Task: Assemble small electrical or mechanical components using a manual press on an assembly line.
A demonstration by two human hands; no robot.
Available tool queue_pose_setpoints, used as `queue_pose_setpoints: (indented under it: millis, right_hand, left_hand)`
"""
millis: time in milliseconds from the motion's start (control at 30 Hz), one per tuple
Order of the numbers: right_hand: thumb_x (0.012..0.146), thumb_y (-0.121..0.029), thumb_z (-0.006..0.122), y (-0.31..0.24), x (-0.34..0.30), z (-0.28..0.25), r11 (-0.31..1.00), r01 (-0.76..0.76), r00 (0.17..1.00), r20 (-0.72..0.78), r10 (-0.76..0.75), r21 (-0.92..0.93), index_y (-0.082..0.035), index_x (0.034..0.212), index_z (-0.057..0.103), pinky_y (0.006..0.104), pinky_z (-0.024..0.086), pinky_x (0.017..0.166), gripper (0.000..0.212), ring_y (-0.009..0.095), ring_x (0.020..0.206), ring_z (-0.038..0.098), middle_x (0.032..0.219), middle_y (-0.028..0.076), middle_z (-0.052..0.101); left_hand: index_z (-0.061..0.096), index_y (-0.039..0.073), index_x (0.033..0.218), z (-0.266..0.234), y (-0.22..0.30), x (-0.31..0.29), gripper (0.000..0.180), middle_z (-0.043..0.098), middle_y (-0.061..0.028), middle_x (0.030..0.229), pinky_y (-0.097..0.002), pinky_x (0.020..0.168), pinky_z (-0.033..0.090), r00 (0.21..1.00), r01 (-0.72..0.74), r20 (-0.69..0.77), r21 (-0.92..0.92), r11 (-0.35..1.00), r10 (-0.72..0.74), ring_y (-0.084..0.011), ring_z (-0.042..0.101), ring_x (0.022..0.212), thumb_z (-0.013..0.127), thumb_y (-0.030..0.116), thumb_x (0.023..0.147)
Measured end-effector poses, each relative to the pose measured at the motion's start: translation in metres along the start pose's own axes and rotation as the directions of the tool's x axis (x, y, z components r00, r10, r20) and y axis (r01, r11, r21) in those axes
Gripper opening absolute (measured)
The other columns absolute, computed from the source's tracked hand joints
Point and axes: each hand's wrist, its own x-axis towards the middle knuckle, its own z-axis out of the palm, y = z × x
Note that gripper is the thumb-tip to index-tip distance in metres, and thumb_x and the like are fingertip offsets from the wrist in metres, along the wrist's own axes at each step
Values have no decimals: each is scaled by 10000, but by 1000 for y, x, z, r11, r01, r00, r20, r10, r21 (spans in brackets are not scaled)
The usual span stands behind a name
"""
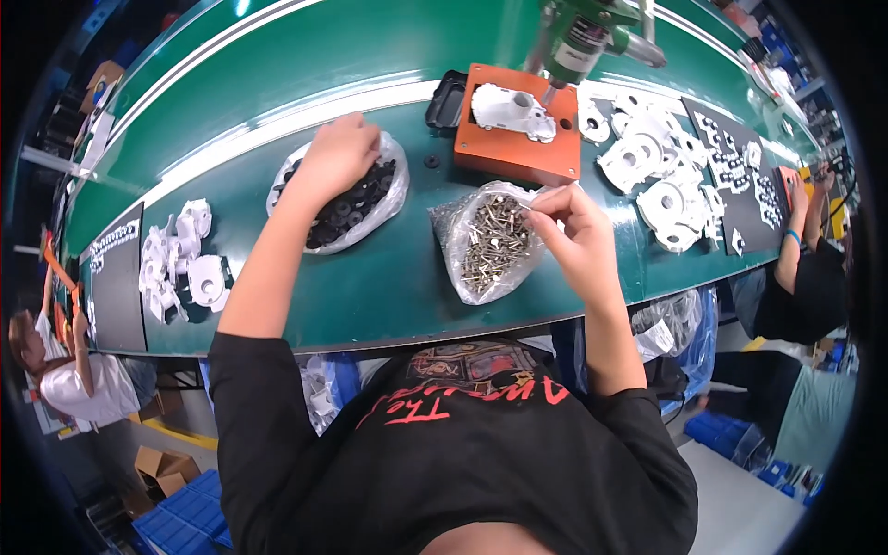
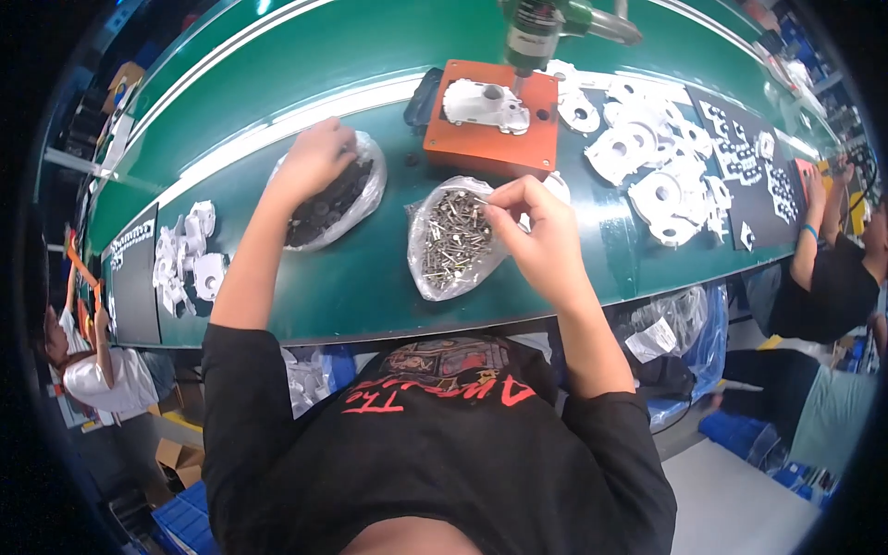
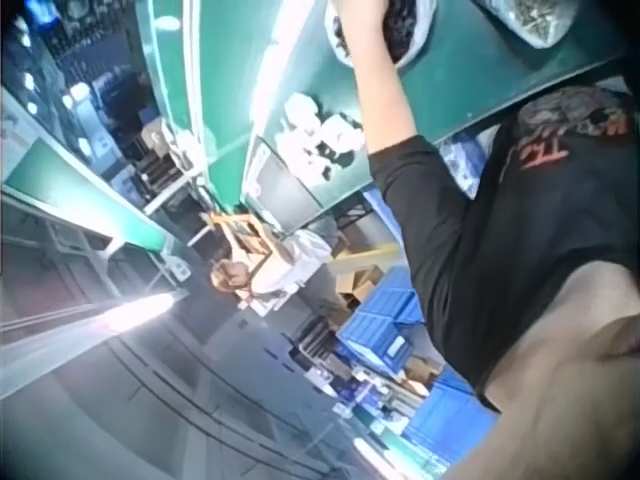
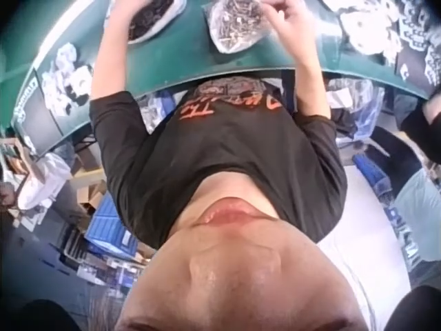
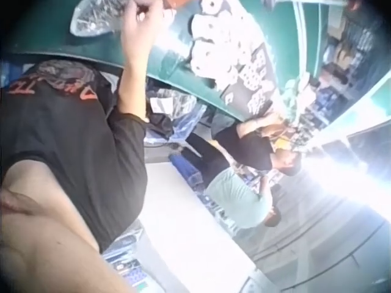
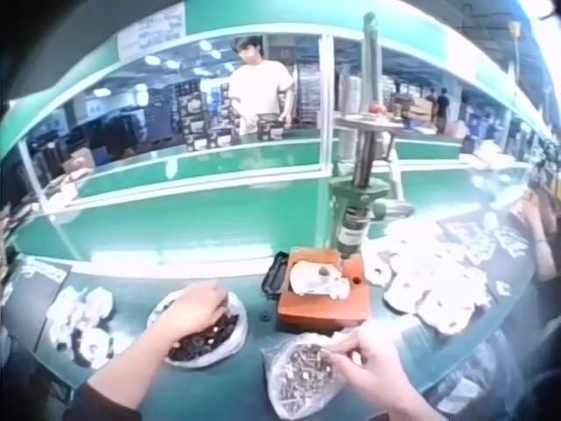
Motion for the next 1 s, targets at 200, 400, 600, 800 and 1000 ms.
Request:
queue_pose_setpoints:
  millis: [200, 400, 600, 800, 1000]
  right_hand:
    - [851, 7, 542, -2, 3, -7, 988, -42, 998, 45, 36, 152, 4, 1008, 594, 202, 416, 711, 166, 73, 754, 508, 803, 3, 526]
    - [880, -20, 487, 3, 4, -22, 994, -18, 1000, 21, 16, 103, 2, 1092, 611, 225, 420, 747, 247, 97, 764, 518, 820, 17, 563]
    - [864, 9, 514, 11, 0, -35, 933, -64, 980, -153, 126, 355, 37, 1082, 593, 252, 450, 743, 234, 127, 776, 559, 844, 70, 615]
    - [869, -10, 538, 17, 15, -59, 934, -37, 975, -191, 111, 356, 30, 1101, 548, 275, 478, 756, 236, 161, 797, 614, 873, 125, 647]
    - [887, -45, 539, 28, 29, -63, 920, -34, 975, -190, 117, 391, 30, 1059, 528, 293, 499, 756, 188, 195, 844, 641, 907, 163, 656]
  left_hand:
    - [492, 22, 866, -20, 7, 7, 93, 580, -118, 828, -334, 661, 454, 972, 169, -21, -631, 757, -234, -207, 567, 692, 527, 103, 837]
    - [484, 19, 934, -23, 29, 46, 149, 608, -86, 812, -262, 569, 432, 977, 207, 161, -865, 457, -137, -121, 549, 605, 557, 117, 848]
    - [575, -15, 923, -23, 78, 120, 173, 640, -104, 806, -259, 581, 466, 996, -48, -79, -820, 570, -30, -138, 599, 659, 619, 113, 815]
    - [631, -16, 909, 3, 96, 179, 202, 644, -94, 788, -273, 619, 499, 997, -49, -71, -753, 657, -7, -143, 630, 700, 666, 131, 776]
    - [663, 5, 912, 5, 103, 189, 183, 647, -54, 763, -274, 579, 480, 985, -163, -74, -696, 699, 156, -119, 599, 671, 670, 131, 779]
